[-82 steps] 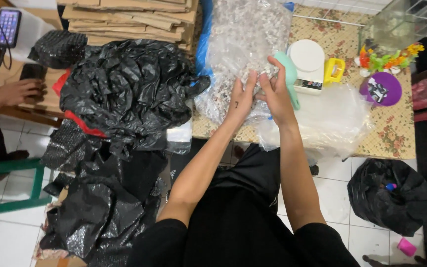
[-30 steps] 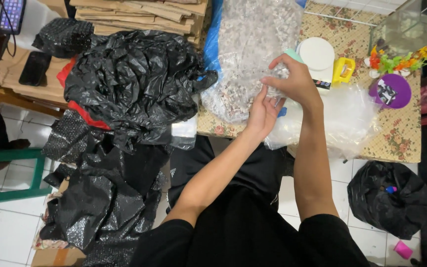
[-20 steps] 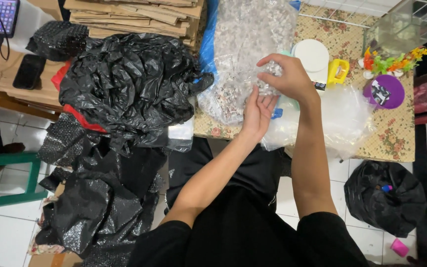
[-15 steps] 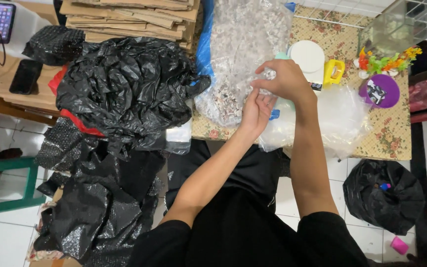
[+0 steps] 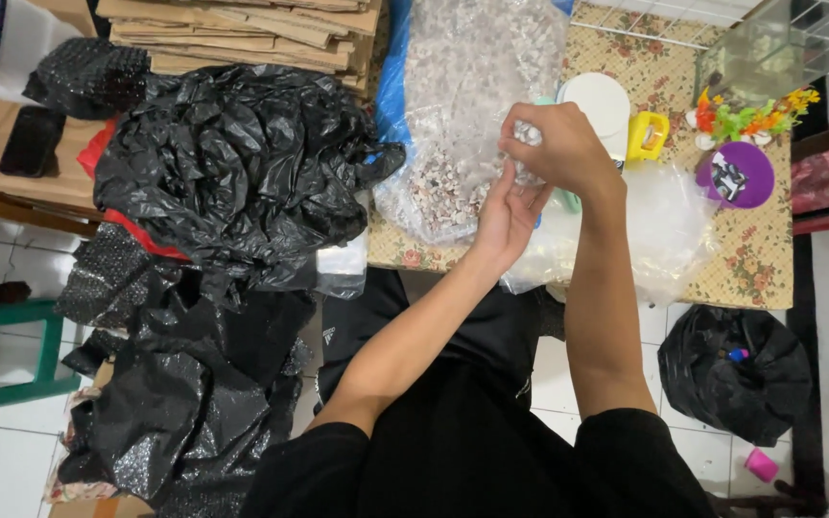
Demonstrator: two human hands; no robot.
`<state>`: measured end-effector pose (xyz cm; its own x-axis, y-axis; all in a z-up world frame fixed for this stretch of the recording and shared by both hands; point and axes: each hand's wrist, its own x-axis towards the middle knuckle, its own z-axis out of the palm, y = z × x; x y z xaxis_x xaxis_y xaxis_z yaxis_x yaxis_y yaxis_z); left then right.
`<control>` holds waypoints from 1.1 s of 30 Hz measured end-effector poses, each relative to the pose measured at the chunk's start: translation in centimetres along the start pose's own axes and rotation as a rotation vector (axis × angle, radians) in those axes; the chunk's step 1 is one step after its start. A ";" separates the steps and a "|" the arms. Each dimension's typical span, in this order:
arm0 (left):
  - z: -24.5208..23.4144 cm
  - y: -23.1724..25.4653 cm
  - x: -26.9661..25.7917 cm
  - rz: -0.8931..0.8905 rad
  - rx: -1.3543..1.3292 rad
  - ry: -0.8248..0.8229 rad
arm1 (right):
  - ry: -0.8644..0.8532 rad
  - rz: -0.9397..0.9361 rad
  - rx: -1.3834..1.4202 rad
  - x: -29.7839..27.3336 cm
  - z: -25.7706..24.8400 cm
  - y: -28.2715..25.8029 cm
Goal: The person scoops small white granules from a large plastic bag into a smaller clear plastic bag using a light blue scoop. They then place the filled bag onto a digital scale to weigh the contents.
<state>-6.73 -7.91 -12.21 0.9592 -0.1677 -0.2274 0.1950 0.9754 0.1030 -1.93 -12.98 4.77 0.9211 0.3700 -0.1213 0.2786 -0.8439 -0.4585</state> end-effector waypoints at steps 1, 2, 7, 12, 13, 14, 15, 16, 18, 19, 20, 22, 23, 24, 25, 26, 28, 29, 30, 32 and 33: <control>0.5 0.4 -0.4 0.001 0.000 0.001 | -0.001 -0.001 0.001 0.0 0.1 -0.2; 1.1 0.7 -0.7 0.007 0.029 0.001 | 0.017 -0.011 0.027 0.1 0.1 -0.4; 2.1 1.1 -0.5 0.026 0.071 -0.023 | 0.077 -0.039 0.075 0.6 0.2 0.0; 2.0 0.3 -0.3 0.057 0.006 0.005 | 0.144 -0.107 0.168 0.1 0.0 -0.5; 2.0 0.3 -0.7 0.055 0.007 0.004 | 0.146 -0.106 0.167 -0.1 0.2 -0.5; 2.1 0.3 -0.9 0.066 0.013 0.014 | 0.160 -0.110 0.187 -0.2 0.3 -0.5; 2.3 0.4 -1.1 0.077 0.020 0.025 | 0.175 -0.115 0.206 -0.4 0.4 -0.5; 1.8 0.1 -0.7 0.078 0.019 0.025 | 0.174 -0.116 0.206 -0.3 0.6 0.0; 0.7 -0.3 0.0 0.083 0.035 0.053 | 0.206 -0.141 0.220 -0.1 1.1 1.1; 0.5 -0.5 -0.2 0.085 0.034 0.054 | 0.204 -0.143 0.221 -0.3 1.4 1.5; 0.5 -0.5 -0.1 0.084 0.035 0.059 | 0.228 -0.141 0.245 -0.3 1.7 2.0; 0.6 -0.5 -0.3 0.081 0.038 0.065 | 0.251 -0.137 0.271 -0.4 1.8 2.5; 0.8 -0.5 -0.5 0.070 0.085 0.047 | 0.279 -0.137 0.308 -0.5 1.7 2.6; 0.9 -0.4 -0.6 0.058 0.134 0.027 | 0.310 -0.137 0.344 -0.7 1.6 2.7; 2.4 0.2 -1.5 0.055 0.135 0.026 | 0.313 -0.135 0.344 -0.9 1.6 2.8; 3.9 0.8 -2.3 0.056 0.189 0.041 | 0.323 -0.132 0.365 -1.1 1.5 2.9; 6.3 1.9 -3.9 0.058 0.244 0.057 | 0.333 -0.131 0.387 -1.3 1.4 3.1; 7.1 2.4 -4.5 0.064 0.324 0.032 | 0.346 -0.136 0.396 -1.4 1.4 3.3; 8.0 3.0 -5.1 0.071 0.406 0.004 | 0.361 -0.142 0.405 -1.5 1.3 3.4; 6.9 2.2 -4.4 0.087 0.401 0.025 | 0.360 -0.156 0.396 -1.4 1.1 3.4; 6.3 1.8 -4.1 0.102 0.395 0.048 | 0.357 -0.169 0.387 -1.3 1.1 3.4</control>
<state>-9.02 -6.39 -4.98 0.9690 -0.0567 -0.2403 0.1714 0.8549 0.4897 -2.50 -15.91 2.37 0.9259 0.2764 0.2573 0.3724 -0.5549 -0.7439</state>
